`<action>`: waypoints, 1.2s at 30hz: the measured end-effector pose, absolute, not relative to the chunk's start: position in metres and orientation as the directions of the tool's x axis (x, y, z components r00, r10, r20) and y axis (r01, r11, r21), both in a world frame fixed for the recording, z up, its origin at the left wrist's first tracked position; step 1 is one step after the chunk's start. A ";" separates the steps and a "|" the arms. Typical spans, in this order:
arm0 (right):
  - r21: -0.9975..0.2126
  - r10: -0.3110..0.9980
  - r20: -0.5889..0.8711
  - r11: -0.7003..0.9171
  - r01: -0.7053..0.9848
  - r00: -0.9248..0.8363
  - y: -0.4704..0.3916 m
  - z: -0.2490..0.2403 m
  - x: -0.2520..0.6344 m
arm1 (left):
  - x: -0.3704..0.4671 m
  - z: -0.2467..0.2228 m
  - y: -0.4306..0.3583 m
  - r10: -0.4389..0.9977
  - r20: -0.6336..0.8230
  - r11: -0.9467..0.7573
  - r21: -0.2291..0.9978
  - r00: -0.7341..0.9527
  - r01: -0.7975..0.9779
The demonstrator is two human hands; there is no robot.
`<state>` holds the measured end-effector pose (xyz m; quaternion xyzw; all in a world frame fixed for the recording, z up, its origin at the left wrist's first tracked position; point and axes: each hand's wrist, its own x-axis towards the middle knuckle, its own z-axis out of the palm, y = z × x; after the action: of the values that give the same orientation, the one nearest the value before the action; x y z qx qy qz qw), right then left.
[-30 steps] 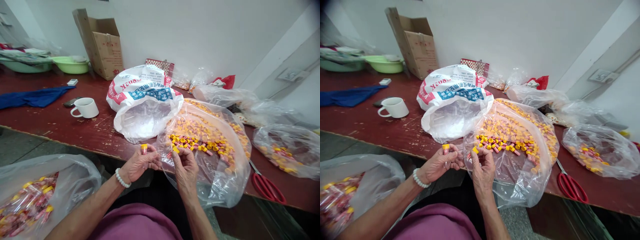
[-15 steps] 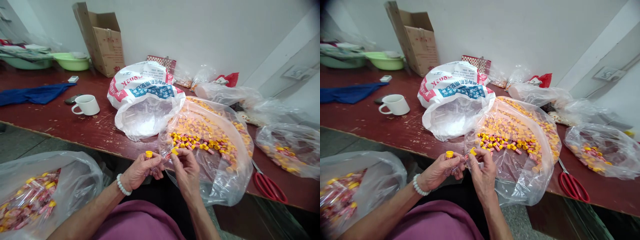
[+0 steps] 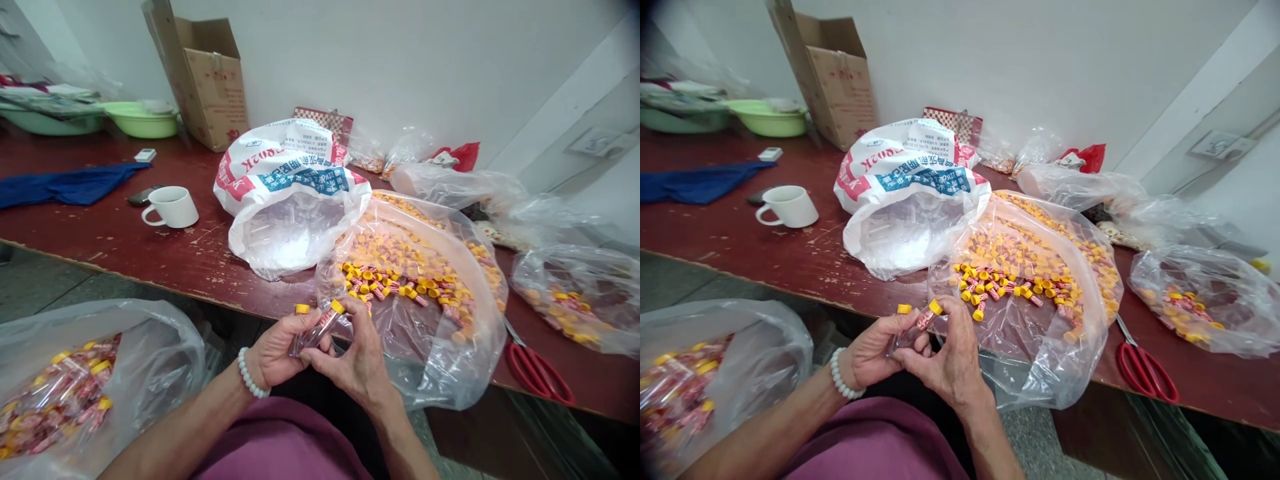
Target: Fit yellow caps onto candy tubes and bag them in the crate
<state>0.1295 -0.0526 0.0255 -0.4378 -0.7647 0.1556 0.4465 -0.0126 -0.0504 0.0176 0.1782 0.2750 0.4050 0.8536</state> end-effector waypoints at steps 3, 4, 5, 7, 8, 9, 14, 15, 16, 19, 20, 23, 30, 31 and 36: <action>-0.561 0.772 0.609 0.582 0.589 -0.183 -0.052 0.025 0.128 | -0.004 0.019 -0.050 0.819 -0.333 0.573 0.521 0.468 -0.633; -0.543 0.766 0.616 0.581 0.607 -0.182 -0.051 0.025 0.128 | -0.002 0.021 -0.050 0.851 -0.321 0.525 0.559 0.416 -0.642; -0.538 0.769 0.613 0.577 0.614 -0.185 -0.050 0.025 0.128 | 0.000 0.022 -0.050 0.879 -0.306 0.476 0.601 0.366 -0.641; -0.576 0.792 0.578 0.568 0.588 -0.199 -0.049 0.023 0.130 | 0.001 0.025 -0.050 0.905 -0.279 0.424 0.661 0.322 -0.620; -0.617 0.811 0.546 0.558 0.555 -0.210 -0.048 0.022 0.131 | 0.000 0.025 -0.049 0.902 -0.273 0.428 0.669 0.334 -0.607; -0.670 0.835 0.505 0.539 0.510 -0.219 -0.048 0.021 0.131 | -0.002 0.025 -0.049 0.893 -0.271 0.444 0.664 0.360 -0.601; -0.914 0.936 0.299 0.337 0.228 -0.187 -0.050 0.008 0.126 | -0.016 0.019 -0.046 0.862 -0.251 0.499 0.566 0.440 -0.656; -0.919 0.938 0.299 0.332 0.212 -0.174 -0.050 0.007 0.125 | -0.018 0.018 -0.046 0.865 -0.246 0.496 0.546 0.437 -0.675; -0.908 0.933 0.315 0.350 0.231 -0.177 -0.050 0.006 0.124 | -0.020 0.017 -0.046 0.866 -0.242 0.495 0.534 0.437 -0.685; -0.766 0.863 0.416 0.502 0.402 -0.286 -0.050 0.005 0.123 | -0.022 0.015 -0.048 0.861 -0.244 0.503 0.539 0.446 -0.676; -0.699 0.832 0.456 0.555 0.451 -0.317 -0.050 0.005 0.123 | -0.022 0.014 -0.049 0.864 -0.246 0.498 0.551 0.440 -0.669; -0.528 0.749 0.561 0.651 0.545 -0.351 -0.050 0.003 0.120 | -0.024 0.011 -0.053 0.875 -0.253 0.479 0.574 0.413 -0.664; -0.466 0.622 0.543 0.782 0.415 -0.564 -0.049 -0.004 0.079 | -0.064 0.008 -0.074 0.931 -0.259 0.365 0.645 0.257 -0.672; -0.504 0.629 0.515 0.772 0.388 -0.582 -0.049 -0.003 0.075 | -0.076 0.009 -0.078 0.950 -0.256 0.307 0.683 0.176 -0.663; -0.609 0.800 0.466 0.599 0.519 -0.378 -0.029 0.003 0.097 | -0.173 0.002 -0.105 0.823 -0.211 0.128 0.973 -0.527 -0.190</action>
<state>0.0968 -0.0291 0.0026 -0.4076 -0.8092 0.1848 0.3808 -0.1731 -0.1045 0.0016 0.2530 0.6257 0.6100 0.4151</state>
